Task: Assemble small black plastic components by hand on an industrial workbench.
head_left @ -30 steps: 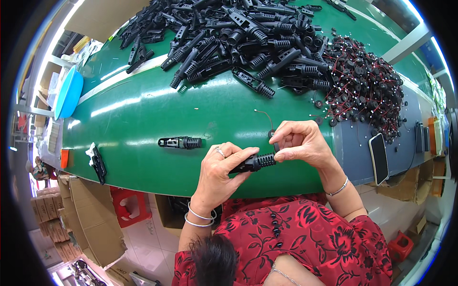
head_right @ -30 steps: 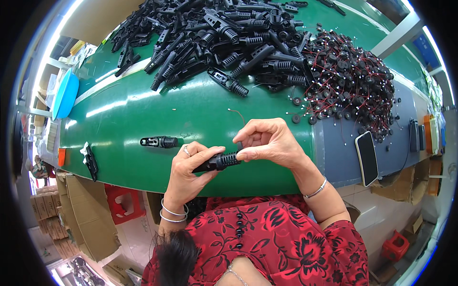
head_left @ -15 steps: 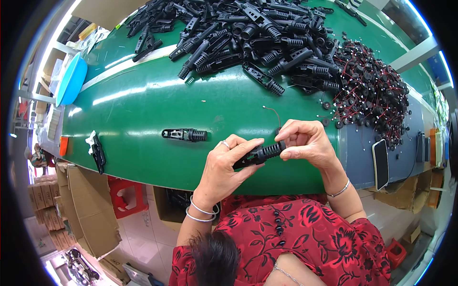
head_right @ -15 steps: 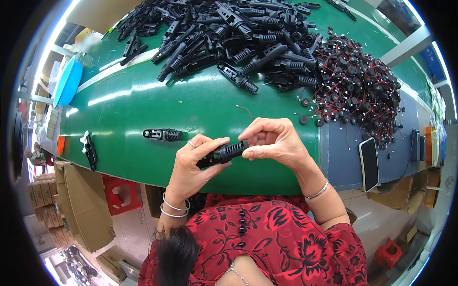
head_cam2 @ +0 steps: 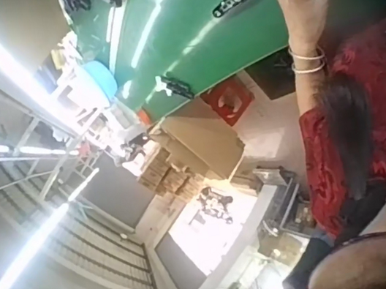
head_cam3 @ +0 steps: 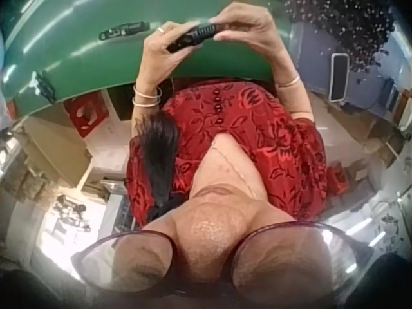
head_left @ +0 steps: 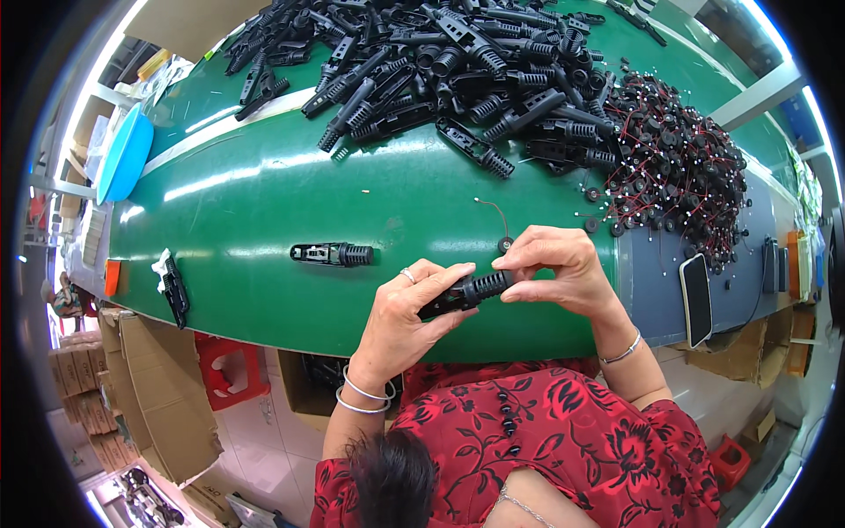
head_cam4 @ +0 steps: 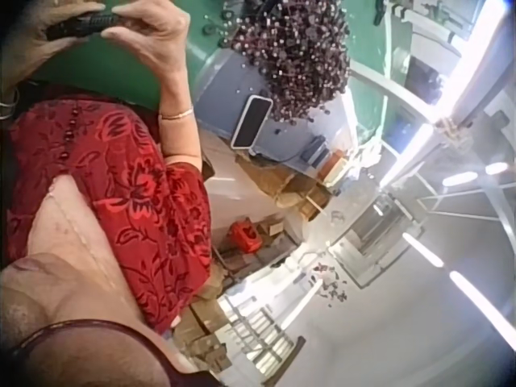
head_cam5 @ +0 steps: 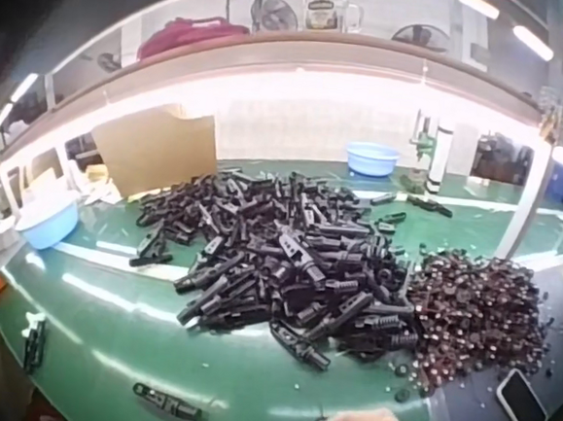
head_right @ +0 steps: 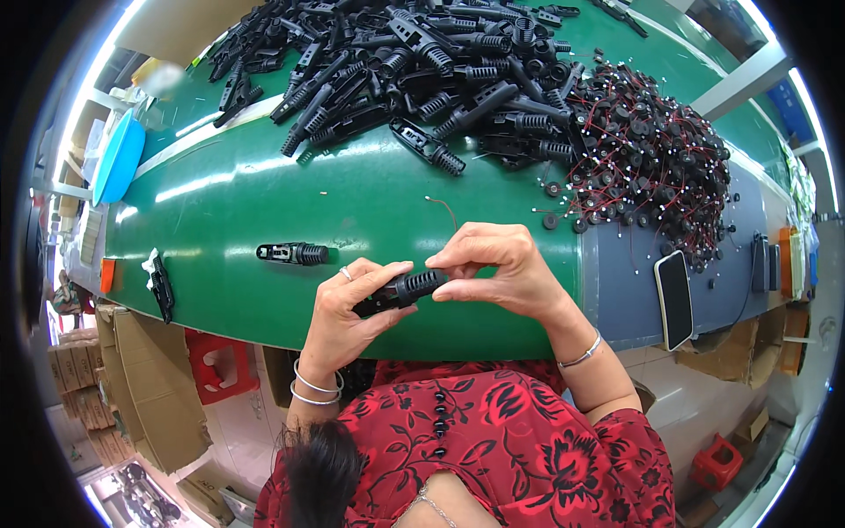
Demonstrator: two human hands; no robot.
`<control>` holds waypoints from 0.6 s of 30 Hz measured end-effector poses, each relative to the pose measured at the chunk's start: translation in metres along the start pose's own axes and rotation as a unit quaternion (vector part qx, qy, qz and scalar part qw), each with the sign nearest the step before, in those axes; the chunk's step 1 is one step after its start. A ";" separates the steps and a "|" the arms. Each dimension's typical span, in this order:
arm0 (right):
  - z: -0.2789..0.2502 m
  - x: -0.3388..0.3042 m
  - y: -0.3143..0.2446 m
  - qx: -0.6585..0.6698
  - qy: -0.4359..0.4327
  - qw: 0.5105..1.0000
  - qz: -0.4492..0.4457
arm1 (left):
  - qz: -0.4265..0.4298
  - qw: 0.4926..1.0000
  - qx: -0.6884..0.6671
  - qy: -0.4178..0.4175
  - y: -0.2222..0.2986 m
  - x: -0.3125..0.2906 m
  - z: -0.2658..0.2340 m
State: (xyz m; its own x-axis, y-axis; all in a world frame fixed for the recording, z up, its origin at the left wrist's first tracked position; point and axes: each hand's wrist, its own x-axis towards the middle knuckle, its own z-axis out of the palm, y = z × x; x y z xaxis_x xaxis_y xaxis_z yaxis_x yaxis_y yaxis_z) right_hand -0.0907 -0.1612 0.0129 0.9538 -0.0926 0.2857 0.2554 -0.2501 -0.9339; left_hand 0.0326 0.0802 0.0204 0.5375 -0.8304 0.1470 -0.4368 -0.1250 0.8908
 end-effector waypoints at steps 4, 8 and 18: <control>-0.002 0.005 -0.016 -0.088 -0.024 0.995 -0.028 | -0.001 1.000 -0.012 0.000 0.002 -0.001 0.000; 0.005 0.006 -0.022 -0.103 -0.004 0.994 -0.030 | 0.012 1.000 -0.010 0.008 0.006 0.004 0.001; 0.009 0.014 -0.035 -0.100 -0.060 0.993 -0.020 | -0.057 0.979 -0.166 -0.107 0.014 0.014 0.002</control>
State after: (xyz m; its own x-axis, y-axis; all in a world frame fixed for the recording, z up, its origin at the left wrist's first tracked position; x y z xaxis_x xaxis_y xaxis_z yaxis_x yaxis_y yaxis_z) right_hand -0.0852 -0.1451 0.0476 0.9584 0.0336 0.2835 0.2689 -0.4395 -0.8571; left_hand 0.0329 0.0659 0.0346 0.3894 -0.9208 -0.0233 -0.1060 -0.0700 0.9919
